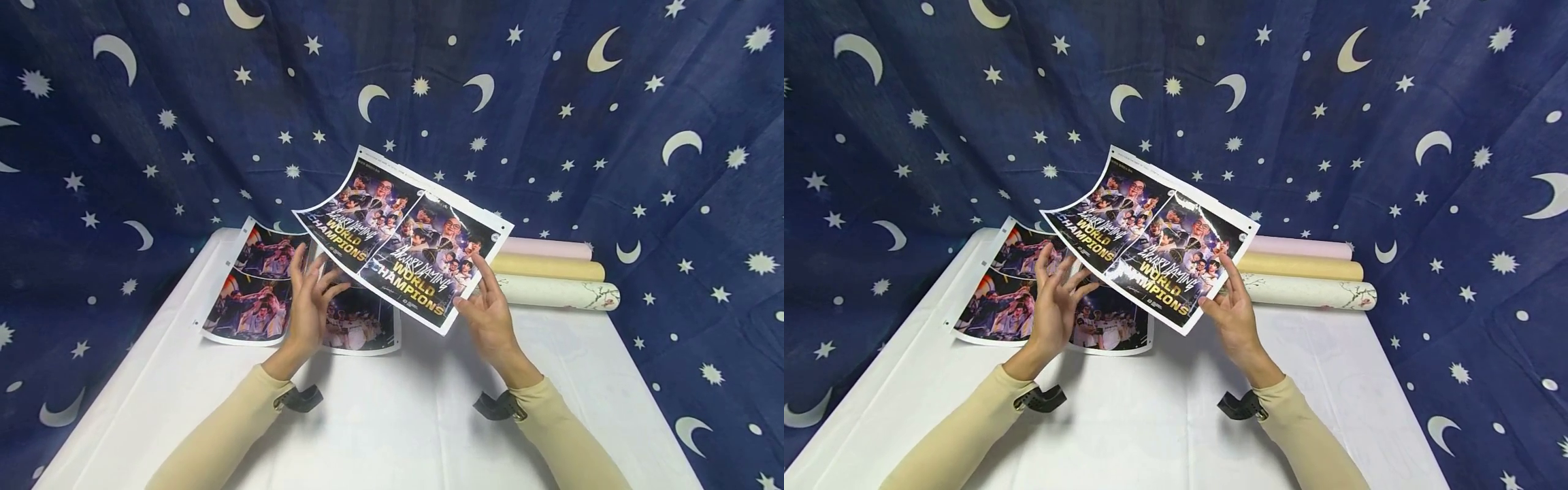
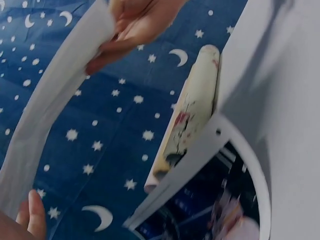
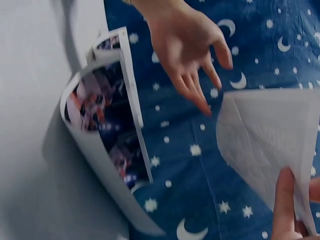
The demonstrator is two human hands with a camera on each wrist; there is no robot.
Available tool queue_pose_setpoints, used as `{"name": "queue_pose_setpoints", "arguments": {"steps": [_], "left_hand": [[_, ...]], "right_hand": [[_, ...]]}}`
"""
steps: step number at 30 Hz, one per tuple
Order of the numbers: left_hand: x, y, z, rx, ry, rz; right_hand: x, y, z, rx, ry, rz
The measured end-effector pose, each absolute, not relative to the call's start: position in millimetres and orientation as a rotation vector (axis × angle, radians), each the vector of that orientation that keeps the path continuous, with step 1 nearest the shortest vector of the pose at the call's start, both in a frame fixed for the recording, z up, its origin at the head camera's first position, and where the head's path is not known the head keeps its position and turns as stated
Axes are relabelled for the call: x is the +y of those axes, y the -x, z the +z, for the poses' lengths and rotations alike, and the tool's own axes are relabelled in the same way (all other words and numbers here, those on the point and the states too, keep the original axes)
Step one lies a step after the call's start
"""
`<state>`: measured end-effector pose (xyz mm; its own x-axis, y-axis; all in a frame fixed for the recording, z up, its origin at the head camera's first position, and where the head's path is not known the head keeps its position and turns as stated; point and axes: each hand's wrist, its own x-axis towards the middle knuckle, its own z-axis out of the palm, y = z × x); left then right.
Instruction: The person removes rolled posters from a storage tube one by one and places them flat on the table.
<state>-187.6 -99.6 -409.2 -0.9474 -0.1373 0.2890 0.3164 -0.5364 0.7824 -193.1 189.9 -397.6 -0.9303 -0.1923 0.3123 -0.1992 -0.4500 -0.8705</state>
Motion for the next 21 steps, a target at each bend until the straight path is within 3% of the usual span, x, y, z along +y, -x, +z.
{"name": "queue_pose_setpoints", "arguments": {"steps": [10, 21], "left_hand": [[-150, 197, -404, -1.542, 0.081, -2.451], [-177, 212, -416, -2.203, 0.156, -2.413]], "right_hand": [[243, 192, -400, -1.768, -0.751, 2.61], [277, 187, -405, -1.886, -0.966, 2.686]]}}
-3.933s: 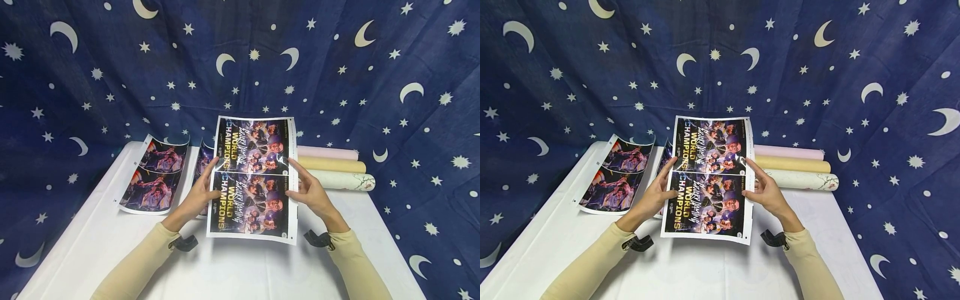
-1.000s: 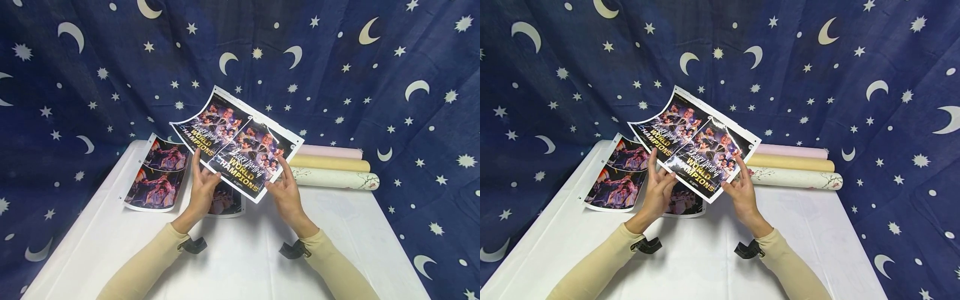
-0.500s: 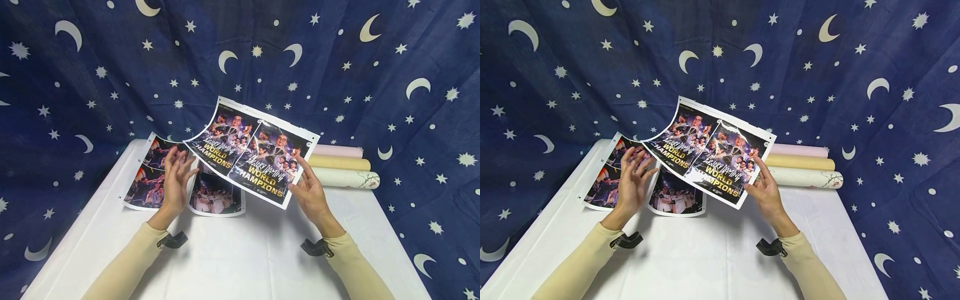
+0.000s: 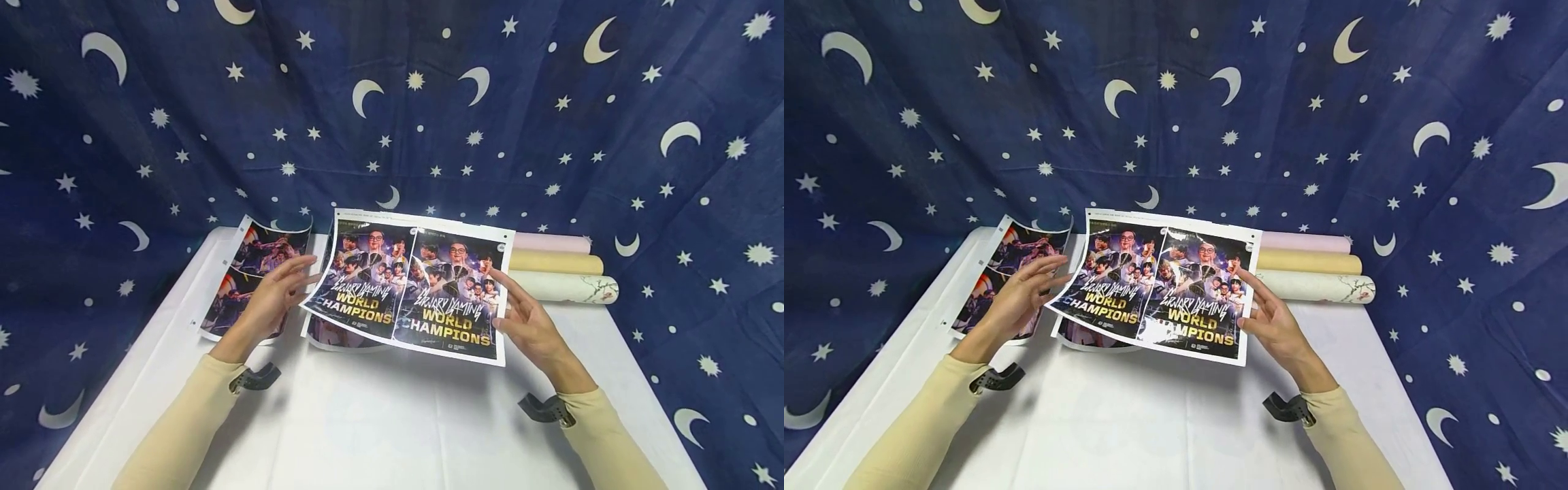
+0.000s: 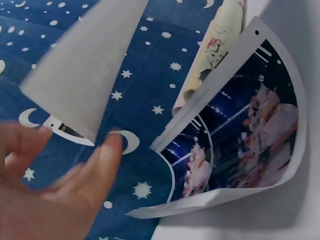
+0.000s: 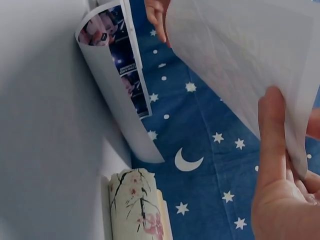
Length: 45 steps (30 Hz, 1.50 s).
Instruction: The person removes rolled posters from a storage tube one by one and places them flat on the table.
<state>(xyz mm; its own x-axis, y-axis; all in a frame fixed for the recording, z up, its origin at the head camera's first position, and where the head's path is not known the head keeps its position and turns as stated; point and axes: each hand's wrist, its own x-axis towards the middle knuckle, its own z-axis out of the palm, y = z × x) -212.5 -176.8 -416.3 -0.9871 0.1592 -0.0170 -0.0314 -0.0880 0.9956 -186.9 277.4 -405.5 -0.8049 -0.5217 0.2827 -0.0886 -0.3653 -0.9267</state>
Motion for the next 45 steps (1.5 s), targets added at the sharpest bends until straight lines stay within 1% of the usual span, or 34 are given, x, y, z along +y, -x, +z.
{"name": "queue_pose_setpoints", "arguments": {"steps": [4, 10, 15, 23, 31, 35, 40, 45], "left_hand": [[-174, 215, -424, 2.034, -0.218, 2.111], [-168, 213, -432, 2.049, -0.355, 2.045], [-161, 211, -433, 1.888, -0.459, 2.036], [-138, 207, -434, 1.766, -0.492, 2.094], [-105, 204, -432, 1.833, -0.557, 2.045], [-91, 202, -431, 1.877, -0.598, 1.999], [-76, 201, -433, 1.99, -0.629, 1.848], [-62, 201, -436, 2.183, -0.665, 1.619]], "right_hand": [[282, 188, -405, 1.556, 0.838, -2.215], [291, 187, -406, 1.553, 0.808, -2.193], [302, 184, -406, 1.607, 0.765, -2.15], [329, 188, -417, 1.691, 0.707, -2.067], [357, 188, -427, 1.867, 0.633, -1.977], [364, 186, -426, 2.083, 0.501, -1.816], [371, 183, -425, 2.444, 0.332, -1.427], [380, 181, -427, 2.651, 0.294, -1.138]]}}
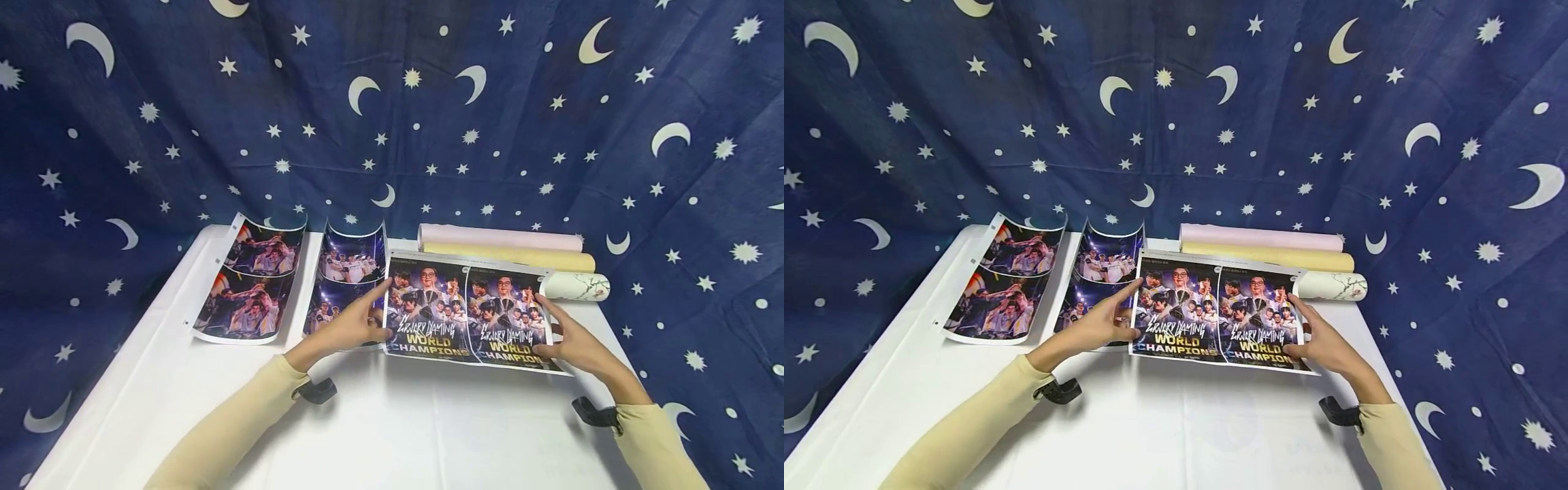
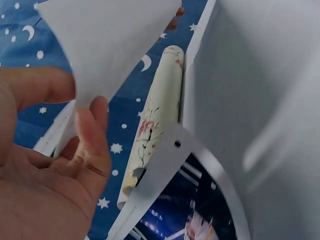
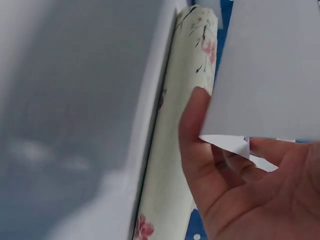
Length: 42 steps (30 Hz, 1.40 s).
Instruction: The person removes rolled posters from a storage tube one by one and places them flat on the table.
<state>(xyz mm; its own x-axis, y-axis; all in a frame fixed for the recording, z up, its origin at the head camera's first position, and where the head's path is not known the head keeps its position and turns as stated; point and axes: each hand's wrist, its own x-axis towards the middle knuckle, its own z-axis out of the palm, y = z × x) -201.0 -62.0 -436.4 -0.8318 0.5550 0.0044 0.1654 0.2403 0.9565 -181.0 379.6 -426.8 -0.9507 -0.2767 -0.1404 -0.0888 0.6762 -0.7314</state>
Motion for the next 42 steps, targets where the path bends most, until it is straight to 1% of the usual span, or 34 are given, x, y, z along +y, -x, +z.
{"name": "queue_pose_setpoints", "arguments": {"steps": [9, 18, 23, 30, 35, 42], "left_hand": [[-33, 192, -437, 2.344, -0.682, 1.373], [-1, 188, -444, 2.448, -0.695, 1.168], [20, 182, -457, 2.587, -0.704, 0.958], [48, 176, -476, 2.624, -0.677, 0.87], [59, 179, -480, 2.659, -0.638, 0.838], [66, 185, -484, 2.8, -0.613, 0.629]], "right_hand": [[392, 177, -430, 2.817, 0.309, -0.8], [415, 178, -441, 2.782, 0.235, -0.801], [426, 179, -447, 2.795, 0.254, -0.761], [439, 181, -453, 2.769, 0.21, -0.769], [445, 187, -460, 2.815, 0.188, -0.696], [445, 195, -466, 2.834, 0.174, -0.612]]}}
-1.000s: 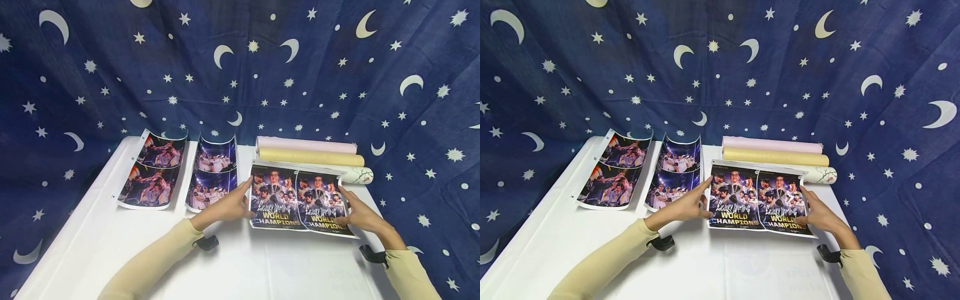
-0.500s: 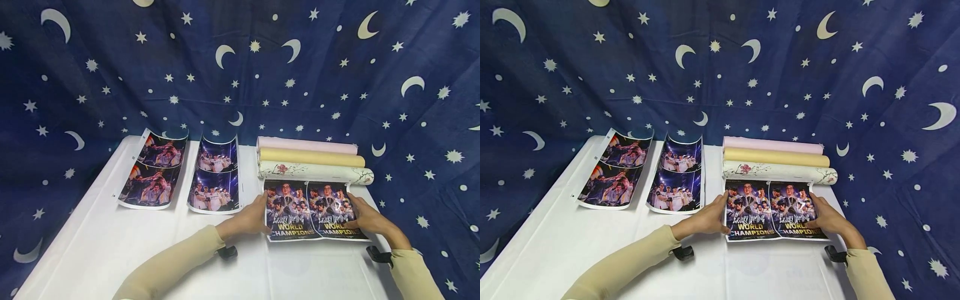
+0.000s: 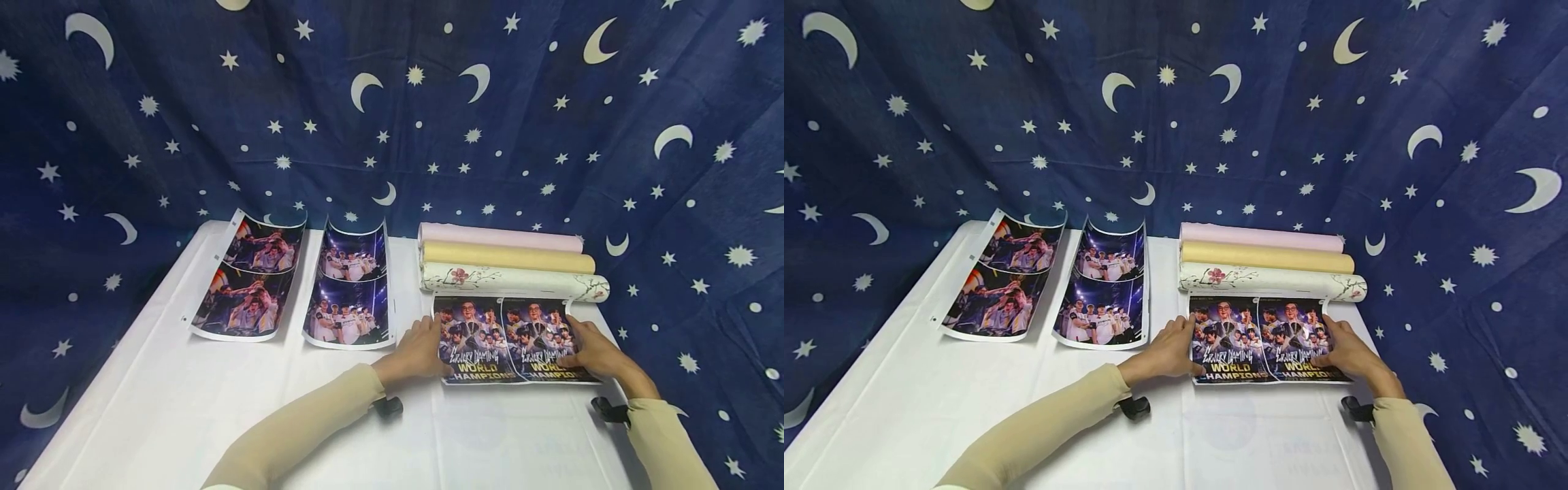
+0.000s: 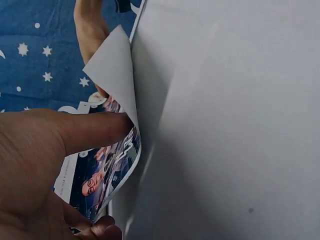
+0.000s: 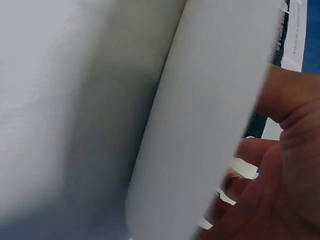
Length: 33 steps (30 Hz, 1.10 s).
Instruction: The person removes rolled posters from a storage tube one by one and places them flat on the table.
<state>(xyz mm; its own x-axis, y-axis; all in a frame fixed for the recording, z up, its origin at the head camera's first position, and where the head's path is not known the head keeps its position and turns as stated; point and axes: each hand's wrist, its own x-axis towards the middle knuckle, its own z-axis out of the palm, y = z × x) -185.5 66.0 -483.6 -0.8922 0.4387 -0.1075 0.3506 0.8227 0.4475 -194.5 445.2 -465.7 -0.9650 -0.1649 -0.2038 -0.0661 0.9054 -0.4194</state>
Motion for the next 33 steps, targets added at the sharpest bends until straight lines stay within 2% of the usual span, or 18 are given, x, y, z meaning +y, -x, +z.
{"name": "queue_pose_setpoints", "arguments": {"steps": [15, 24, 33], "left_hand": [[71, 194, -483, 2.852, -0.535, 0.729], [70, 186, -466, 2.703, -0.479, 1.289], [52, 175, -443, 2.651, -0.572, 1.398]], "right_hand": [[447, 198, -462, 2.868, 0.22, -0.598], [445, 193, -449, 3.031, 0.146, -0.542], [422, 186, -430, 3.233, 0.248, -0.545]]}}
